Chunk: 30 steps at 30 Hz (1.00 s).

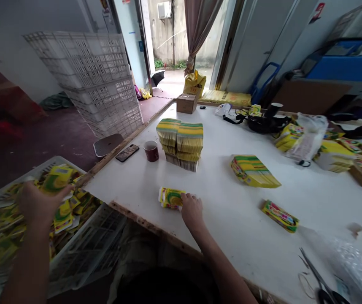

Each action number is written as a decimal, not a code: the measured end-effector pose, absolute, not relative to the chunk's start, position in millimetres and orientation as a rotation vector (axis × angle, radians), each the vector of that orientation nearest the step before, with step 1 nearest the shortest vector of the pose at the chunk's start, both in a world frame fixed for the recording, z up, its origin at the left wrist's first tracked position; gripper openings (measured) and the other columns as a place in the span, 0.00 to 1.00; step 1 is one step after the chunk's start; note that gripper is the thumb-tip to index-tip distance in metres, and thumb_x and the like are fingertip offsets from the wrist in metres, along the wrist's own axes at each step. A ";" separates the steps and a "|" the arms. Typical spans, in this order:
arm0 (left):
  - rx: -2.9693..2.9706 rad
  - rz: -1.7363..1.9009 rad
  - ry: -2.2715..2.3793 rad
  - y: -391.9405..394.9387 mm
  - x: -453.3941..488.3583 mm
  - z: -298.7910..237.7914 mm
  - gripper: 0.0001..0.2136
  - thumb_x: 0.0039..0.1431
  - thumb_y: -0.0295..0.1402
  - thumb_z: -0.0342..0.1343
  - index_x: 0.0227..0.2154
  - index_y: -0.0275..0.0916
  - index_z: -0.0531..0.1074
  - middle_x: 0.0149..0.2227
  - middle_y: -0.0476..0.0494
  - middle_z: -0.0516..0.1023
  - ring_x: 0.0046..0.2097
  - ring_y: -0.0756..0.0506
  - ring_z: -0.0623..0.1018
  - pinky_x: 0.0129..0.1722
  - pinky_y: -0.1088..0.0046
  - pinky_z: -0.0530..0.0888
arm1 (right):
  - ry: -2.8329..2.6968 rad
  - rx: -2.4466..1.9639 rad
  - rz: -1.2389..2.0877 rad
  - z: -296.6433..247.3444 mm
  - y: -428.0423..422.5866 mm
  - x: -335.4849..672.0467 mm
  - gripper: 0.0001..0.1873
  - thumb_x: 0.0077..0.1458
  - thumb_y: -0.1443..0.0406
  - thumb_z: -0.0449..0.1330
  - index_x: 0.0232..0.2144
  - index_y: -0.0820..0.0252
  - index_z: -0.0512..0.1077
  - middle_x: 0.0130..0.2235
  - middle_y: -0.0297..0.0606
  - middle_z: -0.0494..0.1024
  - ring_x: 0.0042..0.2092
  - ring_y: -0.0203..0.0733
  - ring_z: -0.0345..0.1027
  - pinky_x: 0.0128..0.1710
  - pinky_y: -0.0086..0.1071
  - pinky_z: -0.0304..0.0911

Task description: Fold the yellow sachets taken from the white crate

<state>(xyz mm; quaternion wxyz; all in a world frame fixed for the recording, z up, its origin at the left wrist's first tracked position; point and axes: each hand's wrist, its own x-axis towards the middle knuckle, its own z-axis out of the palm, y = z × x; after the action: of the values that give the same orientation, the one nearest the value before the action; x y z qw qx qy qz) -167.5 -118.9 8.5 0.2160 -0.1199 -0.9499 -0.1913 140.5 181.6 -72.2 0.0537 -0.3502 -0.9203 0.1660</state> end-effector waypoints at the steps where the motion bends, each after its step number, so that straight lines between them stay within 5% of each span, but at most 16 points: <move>1: -0.284 -0.560 -2.584 -123.8 -180.4 9.1 0.44 0.52 0.58 0.52 0.55 0.18 0.54 0.54 0.22 0.61 0.57 0.25 0.61 0.57 0.52 0.59 | -2.808 -1.067 0.479 -74.9 179.3 140.9 0.23 0.50 0.80 0.48 0.48 0.68 0.68 0.42 0.47 0.72 0.43 0.50 0.63 0.42 0.38 0.52; 6: -0.482 -0.695 -2.392 -108.3 -193.7 -25.8 0.37 0.45 0.59 0.53 0.45 0.25 0.67 0.41 0.35 0.71 0.45 0.35 0.72 0.48 0.55 0.70 | -2.799 -1.105 0.424 -84.3 170.9 143.3 0.25 0.52 0.80 0.46 0.51 0.66 0.65 0.44 0.42 0.72 0.43 0.47 0.62 0.42 0.36 0.51; 9: -0.812 -0.917 -2.394 -75.5 -160.5 -54.2 0.26 0.53 0.52 0.53 0.41 0.31 0.69 0.40 0.39 0.70 0.37 0.45 0.72 0.41 0.65 0.74 | -2.791 -1.146 0.379 -84.5 167.0 141.4 0.21 0.54 0.78 0.46 0.47 0.64 0.68 0.41 0.43 0.72 0.43 0.49 0.61 0.42 0.39 0.50; 15: -1.115 -1.645 -2.510 -19.7 -72.2 -79.5 0.18 0.57 0.42 0.55 0.45 0.36 0.69 0.46 0.41 0.70 0.44 0.46 0.72 0.42 0.69 0.74 | -2.680 -1.213 0.439 -89.9 167.7 144.7 0.17 0.51 0.77 0.51 0.44 0.65 0.64 0.41 0.45 0.69 0.44 0.49 0.61 0.41 0.38 0.54; 19: -1.187 -2.345 -2.553 3.3 -14.4 -84.4 0.26 0.54 0.43 0.59 0.52 0.35 0.60 0.50 0.36 0.67 0.49 0.44 0.71 0.47 0.67 0.72 | -2.380 -1.235 0.939 -94.5 172.6 149.2 0.21 0.49 0.71 0.56 0.46 0.63 0.57 0.32 0.37 0.69 0.32 0.43 0.64 0.33 0.35 0.61; 22: -1.073 -3.075 -2.018 24.0 19.6 -84.3 0.40 0.47 0.49 0.63 0.57 0.35 0.52 0.56 0.31 0.61 0.54 0.40 0.67 0.50 0.65 0.69 | -1.961 -0.829 1.555 -89.3 160.9 138.5 0.24 0.45 0.63 0.61 0.42 0.60 0.56 0.35 0.38 0.68 0.37 0.43 0.66 0.38 0.38 0.67; 24: -0.749 -3.398 -1.738 36.6 34.0 -79.3 0.32 0.52 0.49 0.59 0.54 0.33 0.60 0.52 0.31 0.67 0.53 0.40 0.70 0.51 0.65 0.69 | -1.863 -0.604 1.860 -79.7 143.7 128.8 0.26 0.43 0.61 0.64 0.41 0.59 0.55 0.35 0.37 0.66 0.36 0.40 0.66 0.38 0.37 0.68; 27: -0.372 -3.455 -1.539 45.0 42.1 -66.7 0.29 0.58 0.54 0.48 0.49 0.31 0.67 0.46 0.32 0.72 0.49 0.40 0.73 0.50 0.63 0.69 | -1.904 -0.534 1.962 -62.7 117.9 118.4 0.22 0.47 0.61 0.63 0.39 0.59 0.55 0.34 0.37 0.67 0.34 0.39 0.66 0.35 0.34 0.67; 30: -0.530 -3.200 -1.621 40.5 38.0 -59.0 0.27 0.61 0.53 0.45 0.48 0.33 0.68 0.43 0.35 0.74 0.47 0.41 0.73 0.53 0.62 0.68 | -2.070 -0.601 1.716 -49.8 106.2 115.2 0.20 0.49 0.62 0.61 0.39 0.60 0.56 0.31 0.36 0.68 0.30 0.38 0.65 0.30 0.31 0.64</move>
<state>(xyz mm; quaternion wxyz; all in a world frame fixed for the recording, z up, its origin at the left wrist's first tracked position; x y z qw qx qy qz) 38.0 40.5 -59.0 -0.2400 -0.1419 -0.4339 -0.8567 115.2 106.2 -49.8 0.1920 -0.2142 -0.7372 0.6114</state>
